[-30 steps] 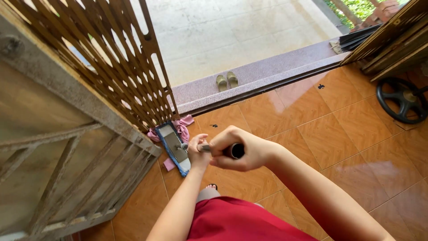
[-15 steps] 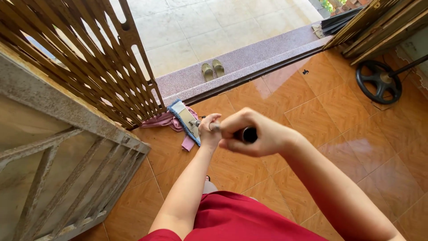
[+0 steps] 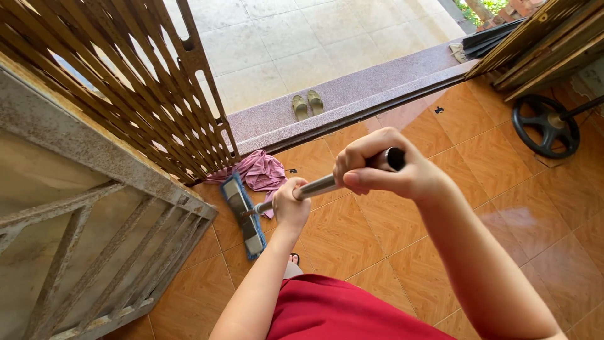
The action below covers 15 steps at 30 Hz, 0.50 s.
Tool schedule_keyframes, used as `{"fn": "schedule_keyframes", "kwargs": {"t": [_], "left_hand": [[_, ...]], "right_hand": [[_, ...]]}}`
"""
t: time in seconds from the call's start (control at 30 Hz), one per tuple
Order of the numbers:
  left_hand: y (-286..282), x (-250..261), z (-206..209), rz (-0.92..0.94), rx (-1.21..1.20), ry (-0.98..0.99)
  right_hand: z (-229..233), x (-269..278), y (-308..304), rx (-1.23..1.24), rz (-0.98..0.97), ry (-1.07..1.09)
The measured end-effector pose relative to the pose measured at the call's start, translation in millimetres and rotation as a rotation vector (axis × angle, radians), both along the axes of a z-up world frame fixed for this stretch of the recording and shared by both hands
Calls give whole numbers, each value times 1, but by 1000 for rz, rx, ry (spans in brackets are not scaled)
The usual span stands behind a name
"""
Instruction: Mopping a tiled floor in an entryway area using a flat mop.
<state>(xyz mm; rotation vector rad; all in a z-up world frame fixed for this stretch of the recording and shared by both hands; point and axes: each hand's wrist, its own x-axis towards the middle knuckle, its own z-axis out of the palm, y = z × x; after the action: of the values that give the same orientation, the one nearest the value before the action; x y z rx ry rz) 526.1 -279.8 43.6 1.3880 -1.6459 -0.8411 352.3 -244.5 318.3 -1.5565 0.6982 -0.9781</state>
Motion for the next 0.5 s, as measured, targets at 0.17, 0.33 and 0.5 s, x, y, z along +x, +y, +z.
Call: {"fn": "schedule_keyframes", "kwargs": {"t": [0.17, 0.33, 0.5], "left_hand": [[0, 0, -13, -50, 72, -10], [-23, -31, 9, -218, 77, 25], [-48, -42, -1, -367, 97, -88]], "right_hand": [[-8, -3, 0, 52, -113, 22], [8, -11, 5, 64, -304, 106], [-19, 4, 7, -42, -337, 324]]}}
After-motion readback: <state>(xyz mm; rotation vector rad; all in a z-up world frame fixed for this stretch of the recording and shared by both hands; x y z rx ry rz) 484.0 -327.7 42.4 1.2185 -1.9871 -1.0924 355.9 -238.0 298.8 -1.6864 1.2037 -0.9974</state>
